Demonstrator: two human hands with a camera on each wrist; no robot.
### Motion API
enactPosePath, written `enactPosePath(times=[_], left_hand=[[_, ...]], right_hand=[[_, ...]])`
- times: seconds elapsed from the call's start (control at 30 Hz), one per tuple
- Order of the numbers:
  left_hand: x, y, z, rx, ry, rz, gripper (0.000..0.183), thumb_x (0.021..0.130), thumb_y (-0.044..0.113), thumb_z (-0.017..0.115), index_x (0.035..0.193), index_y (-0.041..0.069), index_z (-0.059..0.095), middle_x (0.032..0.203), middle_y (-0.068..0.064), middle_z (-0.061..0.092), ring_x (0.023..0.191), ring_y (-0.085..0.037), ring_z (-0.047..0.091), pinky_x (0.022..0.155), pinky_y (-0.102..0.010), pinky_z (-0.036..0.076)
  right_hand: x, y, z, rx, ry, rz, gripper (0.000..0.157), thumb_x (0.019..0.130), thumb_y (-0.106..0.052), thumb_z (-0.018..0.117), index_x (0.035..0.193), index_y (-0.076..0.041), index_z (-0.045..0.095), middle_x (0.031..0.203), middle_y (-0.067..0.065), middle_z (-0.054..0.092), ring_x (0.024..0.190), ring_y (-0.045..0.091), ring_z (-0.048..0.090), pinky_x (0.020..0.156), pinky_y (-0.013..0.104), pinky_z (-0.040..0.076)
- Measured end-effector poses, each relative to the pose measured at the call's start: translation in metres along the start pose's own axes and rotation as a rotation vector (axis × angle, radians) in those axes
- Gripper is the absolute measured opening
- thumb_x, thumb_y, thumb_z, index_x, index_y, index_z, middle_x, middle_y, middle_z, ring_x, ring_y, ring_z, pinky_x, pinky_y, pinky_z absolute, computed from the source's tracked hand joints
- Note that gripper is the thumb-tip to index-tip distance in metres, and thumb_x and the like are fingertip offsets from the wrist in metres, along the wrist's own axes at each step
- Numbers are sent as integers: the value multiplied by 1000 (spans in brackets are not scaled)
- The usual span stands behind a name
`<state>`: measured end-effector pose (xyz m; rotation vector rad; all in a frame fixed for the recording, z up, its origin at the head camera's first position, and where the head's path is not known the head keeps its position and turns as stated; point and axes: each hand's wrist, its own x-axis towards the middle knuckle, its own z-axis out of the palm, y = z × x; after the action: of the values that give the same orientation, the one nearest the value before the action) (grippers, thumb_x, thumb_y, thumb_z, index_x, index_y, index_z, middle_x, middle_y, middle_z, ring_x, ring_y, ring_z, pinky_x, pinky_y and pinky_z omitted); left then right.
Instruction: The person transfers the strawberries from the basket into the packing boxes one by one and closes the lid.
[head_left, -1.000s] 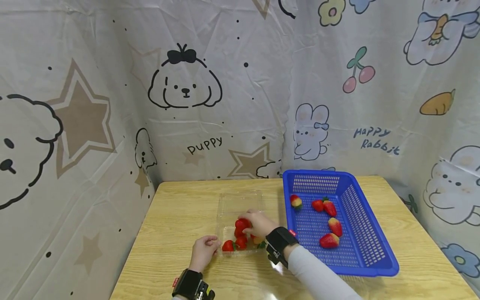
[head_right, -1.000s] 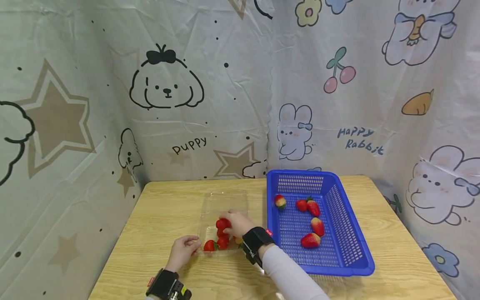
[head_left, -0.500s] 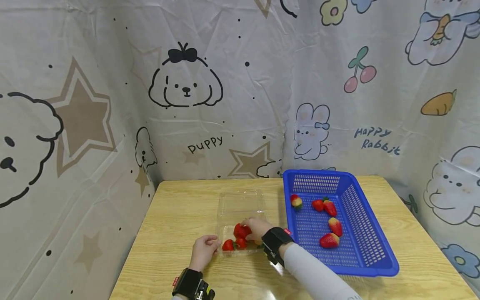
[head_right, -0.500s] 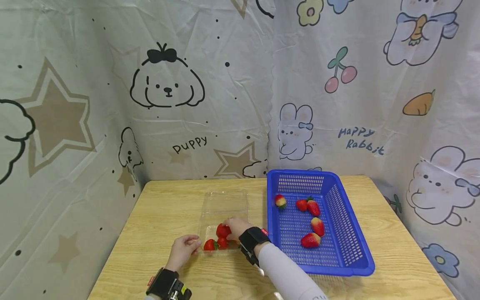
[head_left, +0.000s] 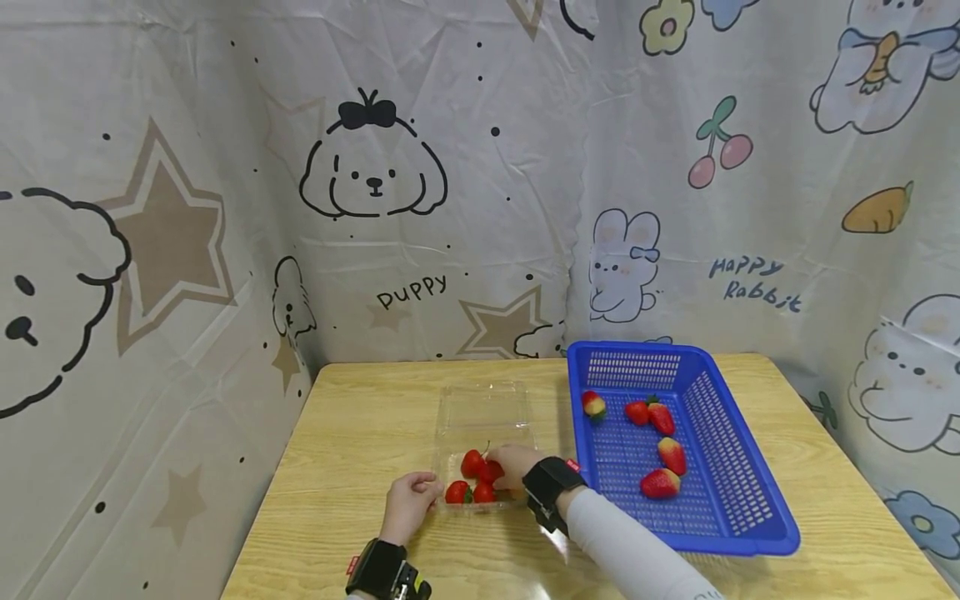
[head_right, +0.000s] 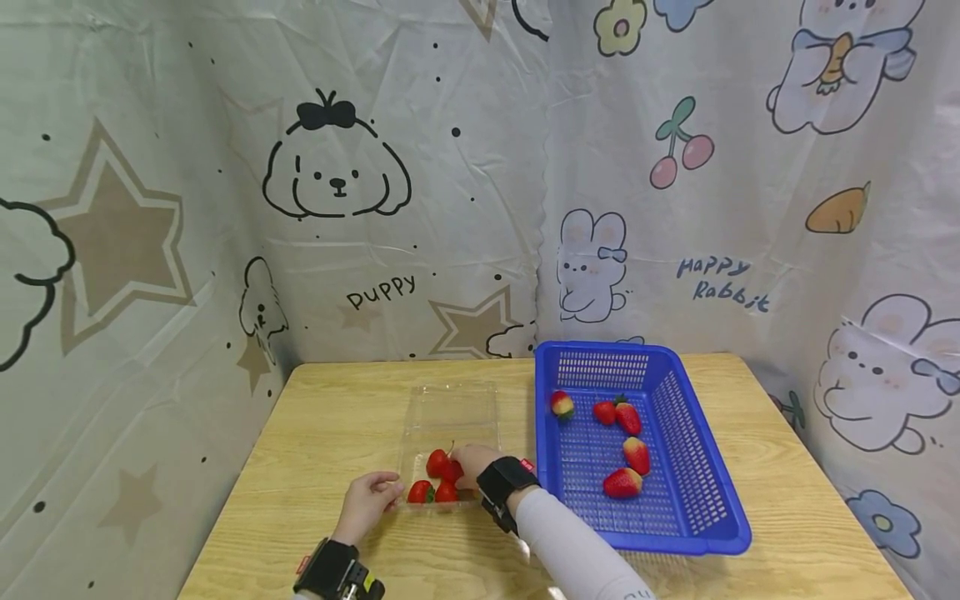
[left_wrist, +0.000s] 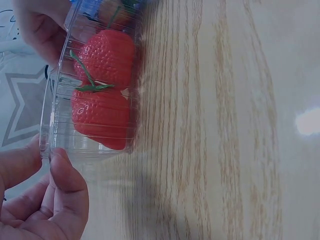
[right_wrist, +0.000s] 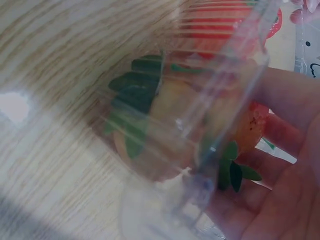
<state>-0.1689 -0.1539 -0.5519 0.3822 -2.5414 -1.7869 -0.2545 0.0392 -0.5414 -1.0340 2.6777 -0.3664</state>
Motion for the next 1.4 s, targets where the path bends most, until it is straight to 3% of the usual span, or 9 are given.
enactPosePath(times=[0.23,0.43,0.6,0.8,0.9,1.07,1.23,1.4], left_hand=[[1,-1,1,5,2,8,25,84,3,63,102,-14,59,68,-5,58,58,-16,58,56,-32,51],[1,0,1,1,2,-9,26,84,3,63,104,-14,59,69,-6,58,59,-15,57,55,-31,51],[-1,2,1,-13,-6,-27,28,84,4,63,105,-14,58,71,-6,58,60,-15,58,57,-32,51],[-2,2,0,-7,-5,-1,26,84,3,63,104,-15,59,70,-7,59,61,-18,59,56,-33,51],[-2,2,0,-9,-4,6,26,84,3,63,103,-14,59,70,-7,59,61,-18,59,56,-34,51],[-2,3,0,-5,-5,-4,26,84,3,62,104,-14,59,69,-6,58,61,-18,59,56,-33,52],[-2,3,0,7,-3,-5,26,84,3,62,104,-14,59,68,-6,58,60,-18,58,56,-32,51],[-2,3,-1,1,-8,-7,27,84,4,63,103,-14,59,69,-5,57,61,-18,59,56,-33,52]], right_hand=[[3,6,6,-10,-19,20,41,77,-19,73,114,-5,61,97,6,65,90,19,60,80,28,47],[1,3,1,24,-84,54,44,80,-21,70,120,-8,58,96,3,64,94,18,59,85,30,46],[-9,-9,-31,32,-132,44,44,82,-23,67,123,-8,56,113,7,62,107,22,55,92,34,43],[-25,-14,-87,118,-83,-16,43,89,-22,59,128,-7,51,129,11,51,120,27,46,100,40,37],[-35,-10,-113,161,32,-52,41,91,-19,57,129,-4,50,130,15,50,120,29,46,99,43,37],[-51,12,-135,136,395,-57,43,88,-12,60,129,-2,48,127,17,51,117,31,48,97,44,39],[-65,45,-137,156,676,62,52,84,-6,63,132,-4,44,132,19,41,121,36,41,98,49,37],[-81,90,-120,187,819,279,60,80,-5,64,135,-5,39,137,24,32,122,44,34,97,58,31]])
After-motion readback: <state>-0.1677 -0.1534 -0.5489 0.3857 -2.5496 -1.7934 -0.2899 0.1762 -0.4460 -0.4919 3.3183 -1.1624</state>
